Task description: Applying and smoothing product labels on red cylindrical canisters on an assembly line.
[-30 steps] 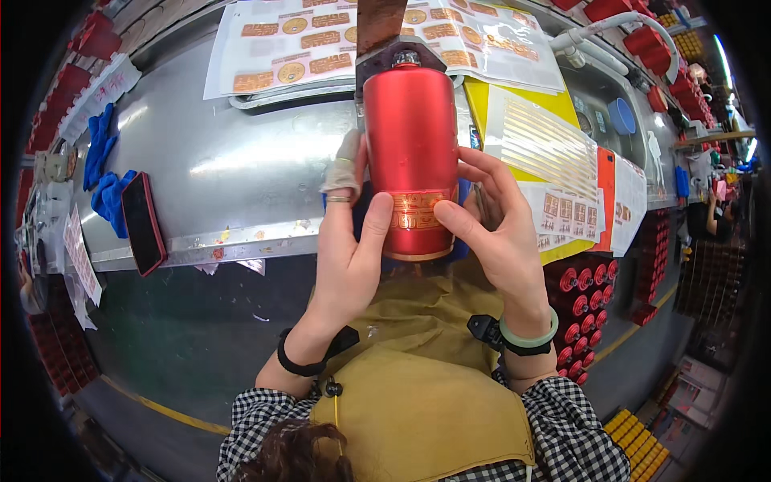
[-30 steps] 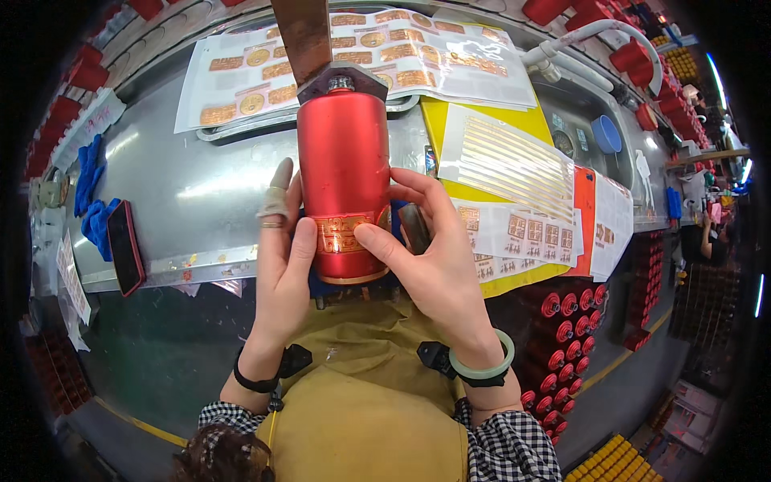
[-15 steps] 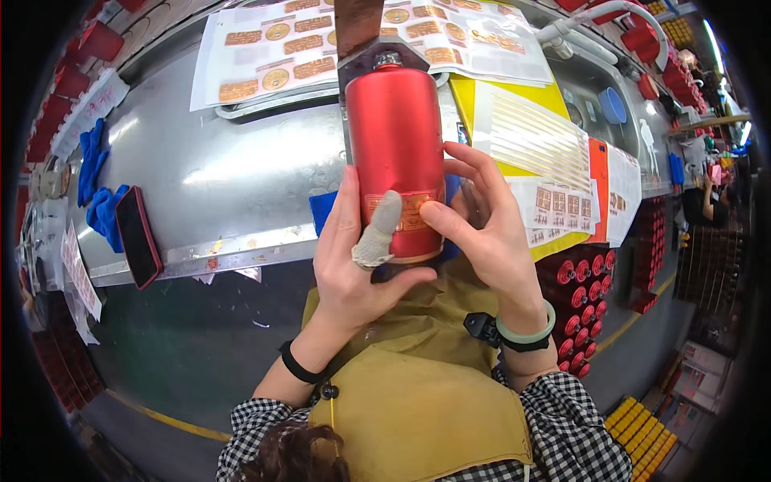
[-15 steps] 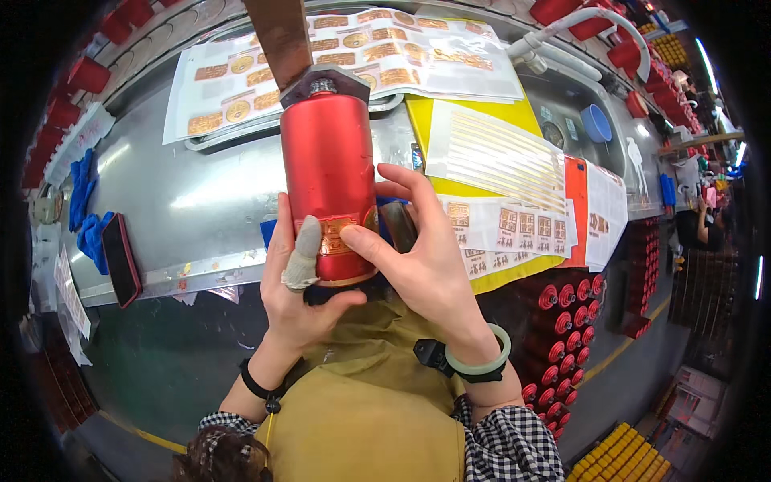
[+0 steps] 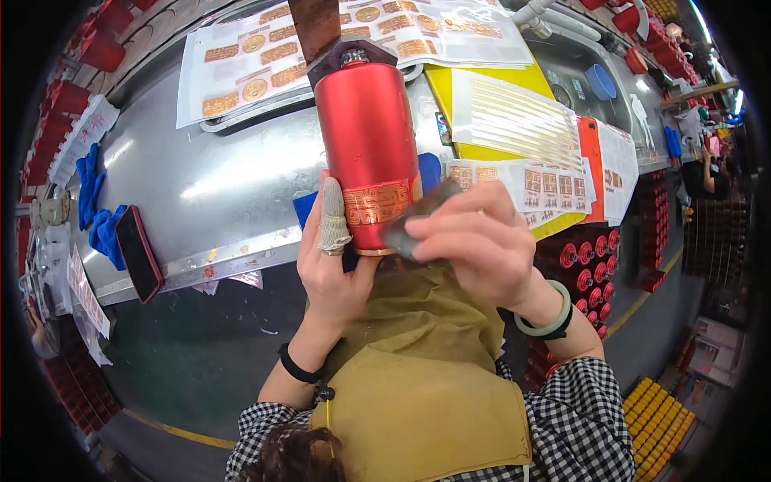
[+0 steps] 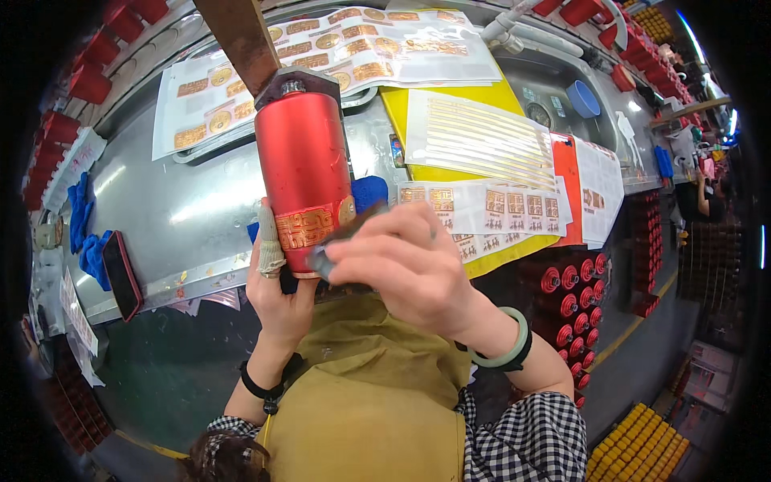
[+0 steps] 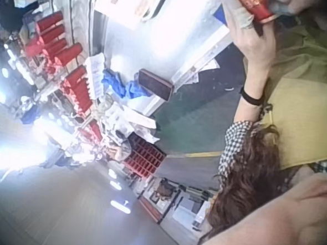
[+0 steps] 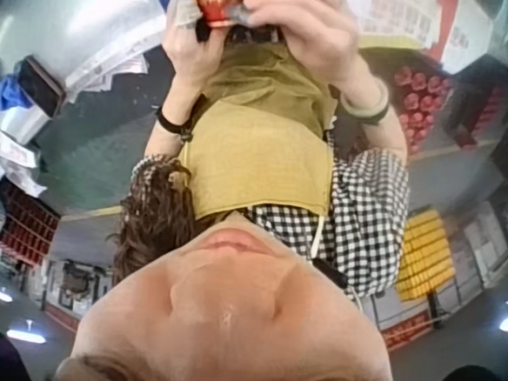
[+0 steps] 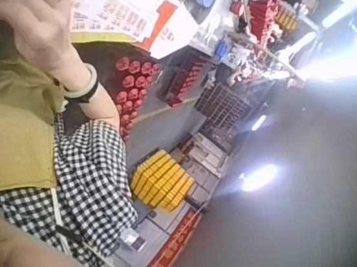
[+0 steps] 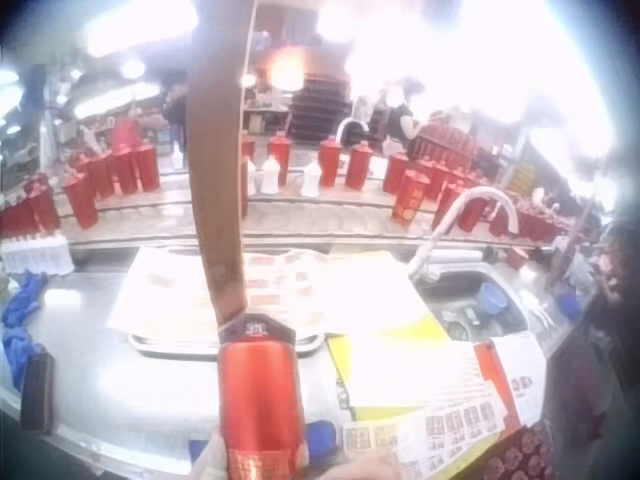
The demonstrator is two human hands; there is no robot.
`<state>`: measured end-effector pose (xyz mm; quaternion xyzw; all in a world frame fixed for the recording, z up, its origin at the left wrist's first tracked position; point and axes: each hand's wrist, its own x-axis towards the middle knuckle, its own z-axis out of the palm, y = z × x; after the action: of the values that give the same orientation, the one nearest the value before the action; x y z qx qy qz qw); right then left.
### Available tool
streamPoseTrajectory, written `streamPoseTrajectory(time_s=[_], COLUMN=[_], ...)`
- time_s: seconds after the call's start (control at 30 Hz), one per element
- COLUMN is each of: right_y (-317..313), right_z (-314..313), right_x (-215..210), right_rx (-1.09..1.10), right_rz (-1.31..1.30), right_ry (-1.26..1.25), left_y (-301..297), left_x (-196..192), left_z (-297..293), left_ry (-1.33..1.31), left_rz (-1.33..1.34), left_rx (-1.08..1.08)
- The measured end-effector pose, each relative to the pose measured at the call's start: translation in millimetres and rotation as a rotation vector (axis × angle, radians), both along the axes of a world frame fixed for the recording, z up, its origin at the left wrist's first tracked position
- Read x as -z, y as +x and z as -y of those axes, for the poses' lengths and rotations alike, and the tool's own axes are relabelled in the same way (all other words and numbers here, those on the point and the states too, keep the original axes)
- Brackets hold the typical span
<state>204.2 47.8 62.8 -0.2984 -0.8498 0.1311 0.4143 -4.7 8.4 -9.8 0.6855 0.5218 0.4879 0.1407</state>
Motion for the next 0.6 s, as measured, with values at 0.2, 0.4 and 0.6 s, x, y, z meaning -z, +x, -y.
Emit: streamPoseTrajectory(time_s=[0.2,0.4,0.6], right_y=[-6,-22,-27], right_z=[-11,-52,-20], right_x=[-18,-33,-22], right_rx=[-0.067,0.129,-0.151], right_rz=[0.004,0.101,0.176], right_ry=[-0.087,0.078,0.308], left_y=[-1,2,1], left_x=[-1,-2,4], left_z=[1,2,2], left_ry=[0.003,-0.023,-0.042], left_rz=[-0.001,0.065,0.104], left_rx=[-0.003,-0.008,0.008])
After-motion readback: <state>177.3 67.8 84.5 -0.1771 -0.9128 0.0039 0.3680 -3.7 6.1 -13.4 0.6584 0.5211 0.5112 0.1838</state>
